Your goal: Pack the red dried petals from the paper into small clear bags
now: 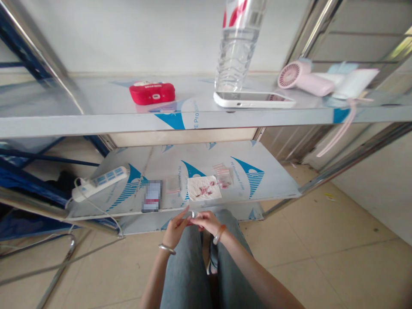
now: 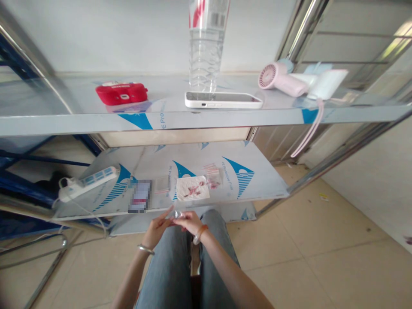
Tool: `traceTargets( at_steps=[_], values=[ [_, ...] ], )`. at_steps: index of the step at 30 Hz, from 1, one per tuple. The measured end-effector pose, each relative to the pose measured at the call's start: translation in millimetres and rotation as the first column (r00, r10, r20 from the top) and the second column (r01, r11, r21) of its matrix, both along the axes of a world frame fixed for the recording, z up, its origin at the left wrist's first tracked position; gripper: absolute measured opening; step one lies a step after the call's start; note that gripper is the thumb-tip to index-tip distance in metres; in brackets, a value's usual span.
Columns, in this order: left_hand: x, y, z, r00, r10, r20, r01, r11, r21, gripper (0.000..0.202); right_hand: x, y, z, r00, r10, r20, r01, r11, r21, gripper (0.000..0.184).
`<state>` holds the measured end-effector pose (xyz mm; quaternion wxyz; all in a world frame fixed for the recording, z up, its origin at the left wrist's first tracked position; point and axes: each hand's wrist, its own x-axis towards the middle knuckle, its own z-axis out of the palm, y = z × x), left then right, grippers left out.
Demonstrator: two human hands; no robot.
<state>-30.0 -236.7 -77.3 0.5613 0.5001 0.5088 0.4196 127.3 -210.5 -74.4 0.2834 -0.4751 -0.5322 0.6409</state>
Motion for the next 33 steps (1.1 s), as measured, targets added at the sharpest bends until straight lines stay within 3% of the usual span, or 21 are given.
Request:
traceTargets(
  at_steps=[3,8,14,19,26,30,33],
  values=[
    [-4.2,0.0,-2.8,0.997,0.052,-0.066,-0.051,0.999,0.004,0.074,-1.5,0.2,-7.8,1.0,-0.01,0.02,0.01,1.0,-0.015,0.034],
    [-16.7,9.3,-20.6,0.989,0.119,-0.088,-0.119,0.993,0.003,0.083,-4.4,4.5,-26.3,0.999,-0.039,0.021,0.039,0.999,0.011,0.036],
    [-33.0,39.6,-31.3,0.968,0.215,-0.129,-0.214,0.977,0.019,0.069,-18.9,25.2,-32.8,0.982,-0.162,0.097,0.16,0.987,0.021,0.021],
    [-42.2,81.0,-27.0,0.922,0.318,-0.22,-0.3,0.947,0.11,0.054,-46.8,59.2,-30.7,0.947,-0.256,0.196,0.225,0.96,0.165,0.019],
    [-55.3,133.9,-23.0,0.756,0.435,-0.489,-0.373,0.9,0.224,0.046,-86.5,113.7,-25.8,0.862,-0.285,0.419,0.129,0.923,0.361,0.02],
    [-56.8,145.4,-22.7,0.691,0.433,-0.578,-0.359,0.9,0.246,0.053,-100.3,130.7,-21.3,0.853,-0.228,0.47,0.034,0.922,0.385,0.018],
    [-54.4,141.7,-23.6,0.671,0.46,-0.582,-0.352,0.888,0.296,0.056,-98.1,125.2,-16.2,0.859,-0.248,0.448,0.017,0.888,0.459,0.034]
  ],
)
